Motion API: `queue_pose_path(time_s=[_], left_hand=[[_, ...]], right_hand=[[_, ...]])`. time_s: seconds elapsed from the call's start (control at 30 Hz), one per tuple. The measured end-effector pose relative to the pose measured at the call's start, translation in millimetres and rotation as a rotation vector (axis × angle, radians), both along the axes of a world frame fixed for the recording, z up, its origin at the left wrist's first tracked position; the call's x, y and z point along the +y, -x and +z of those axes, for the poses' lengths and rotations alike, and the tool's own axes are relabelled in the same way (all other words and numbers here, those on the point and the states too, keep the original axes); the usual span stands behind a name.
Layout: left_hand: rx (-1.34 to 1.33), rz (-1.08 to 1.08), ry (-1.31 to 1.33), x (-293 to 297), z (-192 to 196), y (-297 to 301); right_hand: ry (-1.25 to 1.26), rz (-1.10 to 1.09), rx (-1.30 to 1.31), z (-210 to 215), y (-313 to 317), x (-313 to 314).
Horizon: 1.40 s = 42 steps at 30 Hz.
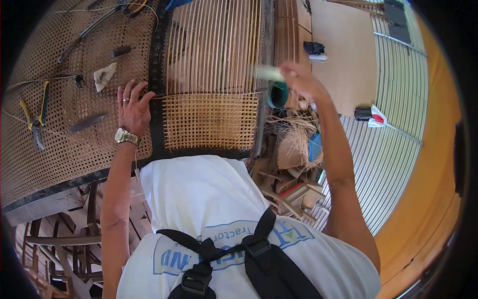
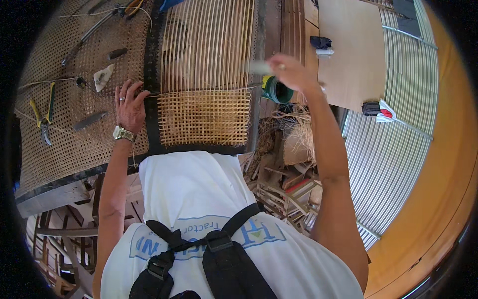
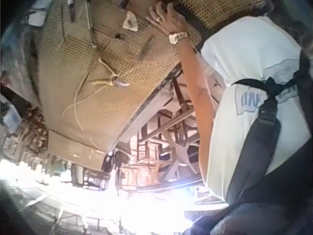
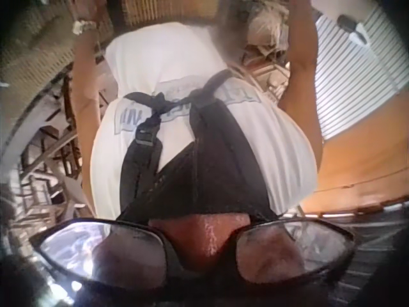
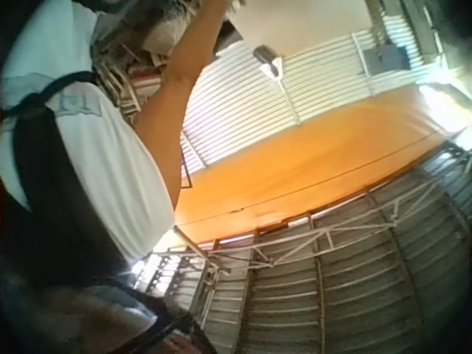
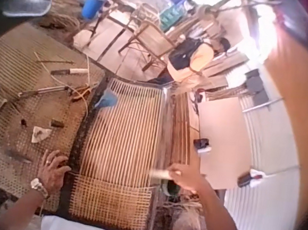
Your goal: Repairing or weaving a rattan chair seat.
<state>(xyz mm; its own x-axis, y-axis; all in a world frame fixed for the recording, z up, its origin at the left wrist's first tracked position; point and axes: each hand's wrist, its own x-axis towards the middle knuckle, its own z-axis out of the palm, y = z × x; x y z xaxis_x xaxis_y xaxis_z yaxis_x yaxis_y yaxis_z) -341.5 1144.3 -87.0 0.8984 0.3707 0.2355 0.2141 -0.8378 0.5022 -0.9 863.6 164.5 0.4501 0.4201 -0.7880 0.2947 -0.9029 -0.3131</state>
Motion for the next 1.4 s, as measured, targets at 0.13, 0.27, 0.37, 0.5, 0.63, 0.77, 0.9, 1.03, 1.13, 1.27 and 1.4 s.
queue_pose_path(time_s=[0.13, 0.27, 0.37, 0.5, 0.63, 0.77, 0.9, 1.03, 1.13, 1.27, 1.4], left_hand=[[0.013, 0.004, 0.021, 0, 1, 0], [0.01, 0.005, 0.011, 0, 2, 0], [0.011, 0.005, 0.008, -1, 1, 1], [0.028, 0.005, 0.013, 0, 0, 0], [0.023, 0.009, 0.024, 0, 0, 1], [0.002, 0.016, 0.029, 0, -2, 1], [0.026, 0.017, 0.032, 0, -4, 1], [0.043, 0.012, 0.043, 1, -3, 1], [0.031, 0.004, 0.048, 1, -2, 1], [0.028, -0.001, 0.04, 2, -2, 1], [0.029, -0.002, 0.044, 2, -2, 1]], right_hand=[[-0.019, -0.03, -0.078, 4, 0, -4], [-0.105, -0.037, -0.128, 11, 3, -10], [0.019, -0.012, -0.017, 16, 6, -16], [-0.163, -0.062, -0.336, 17, 8, -27], [-0.044, -0.182, 0.071, 22, 6, -48], [-0.08, -0.282, -0.05, 16, 25, -70], [-0.119, -0.095, -0.224, 4, 64, -80], [-0.131, 0.245, -0.522, 5, 94, -84], [-0.02, 0.491, -0.7, 15, 95, -80], [0.024, 0.238, -0.663, 40, 72, -57], [-0.031, -0.192, -0.558, 50, 42, -21]])
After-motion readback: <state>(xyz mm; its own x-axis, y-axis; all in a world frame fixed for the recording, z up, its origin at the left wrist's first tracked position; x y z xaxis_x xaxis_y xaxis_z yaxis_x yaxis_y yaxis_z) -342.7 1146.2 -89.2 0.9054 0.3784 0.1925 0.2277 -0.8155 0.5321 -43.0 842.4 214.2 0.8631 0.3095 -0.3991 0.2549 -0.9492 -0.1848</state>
